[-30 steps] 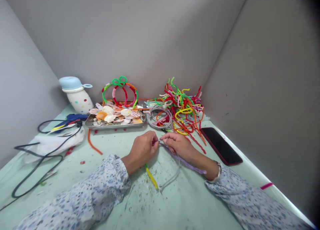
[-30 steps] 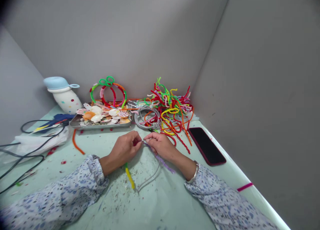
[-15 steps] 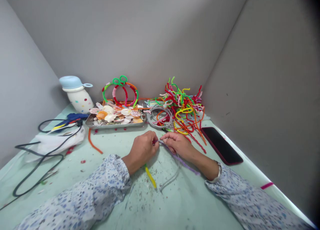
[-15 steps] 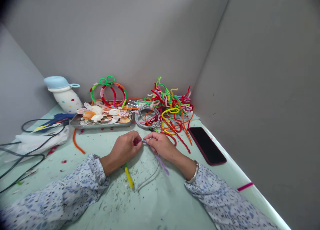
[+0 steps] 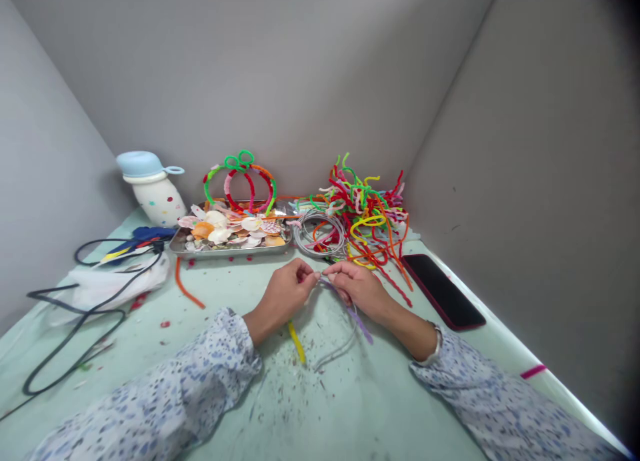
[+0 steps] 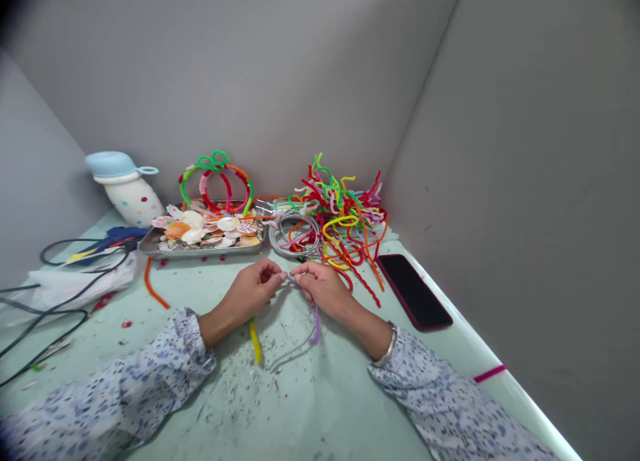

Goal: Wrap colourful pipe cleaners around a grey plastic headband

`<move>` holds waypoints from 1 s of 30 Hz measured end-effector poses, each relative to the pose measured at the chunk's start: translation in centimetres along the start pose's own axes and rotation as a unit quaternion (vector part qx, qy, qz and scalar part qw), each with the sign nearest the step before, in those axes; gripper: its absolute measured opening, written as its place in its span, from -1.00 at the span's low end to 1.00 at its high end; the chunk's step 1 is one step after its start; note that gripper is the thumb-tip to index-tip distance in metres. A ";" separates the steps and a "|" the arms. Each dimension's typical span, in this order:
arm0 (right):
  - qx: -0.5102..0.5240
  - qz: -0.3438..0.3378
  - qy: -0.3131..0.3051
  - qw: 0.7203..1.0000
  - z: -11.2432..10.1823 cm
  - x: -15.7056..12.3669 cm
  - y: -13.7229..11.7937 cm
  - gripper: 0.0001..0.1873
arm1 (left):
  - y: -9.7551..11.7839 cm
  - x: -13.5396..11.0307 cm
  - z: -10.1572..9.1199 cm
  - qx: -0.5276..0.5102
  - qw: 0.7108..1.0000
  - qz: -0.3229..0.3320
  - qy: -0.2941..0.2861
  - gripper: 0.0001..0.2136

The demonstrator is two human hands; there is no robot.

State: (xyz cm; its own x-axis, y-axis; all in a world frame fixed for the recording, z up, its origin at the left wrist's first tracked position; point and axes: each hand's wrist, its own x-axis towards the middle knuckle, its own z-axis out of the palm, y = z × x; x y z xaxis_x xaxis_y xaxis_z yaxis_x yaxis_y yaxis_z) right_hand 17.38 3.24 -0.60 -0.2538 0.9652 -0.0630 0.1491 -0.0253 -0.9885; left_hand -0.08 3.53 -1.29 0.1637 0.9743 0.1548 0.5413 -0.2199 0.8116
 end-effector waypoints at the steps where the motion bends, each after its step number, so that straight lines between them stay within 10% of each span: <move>1: 0.002 0.000 0.000 1.000 0.0 0.0 0.1 -0.82 | -0.1 0.1 0.0 -0.027 0.999 -0.017 -0.011 -0.75; 12: 0.009 -0.044 -0.004 0.999 -0.1 -0.4 0.7 -0.77 | 0.5 0.6 -0.5 -0.233 0.949 -0.165 -0.132 -0.65; 19: 0.036 -0.032 -0.057 0.997 -0.1 -0.4 0.4 -0.60 | 0.8 0.3 -0.5 -0.273 0.943 -0.142 -0.129 -0.68; 30: 0.060 -0.108 0.020 0.992 -0.4 -0.2 0.7 -0.62 | 1.5 0.0 -0.5 -0.358 0.911 -0.132 -0.155 -0.73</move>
State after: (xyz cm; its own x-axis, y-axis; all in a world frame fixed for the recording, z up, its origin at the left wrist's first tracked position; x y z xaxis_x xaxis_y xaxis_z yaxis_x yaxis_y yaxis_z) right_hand 17.89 3.12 -1.20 -0.2284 0.9611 0.1553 -0.0202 0.1548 -0.9877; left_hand 0.29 3.24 0.23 0.3911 0.9035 -0.1754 -0.0635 0.2166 0.9742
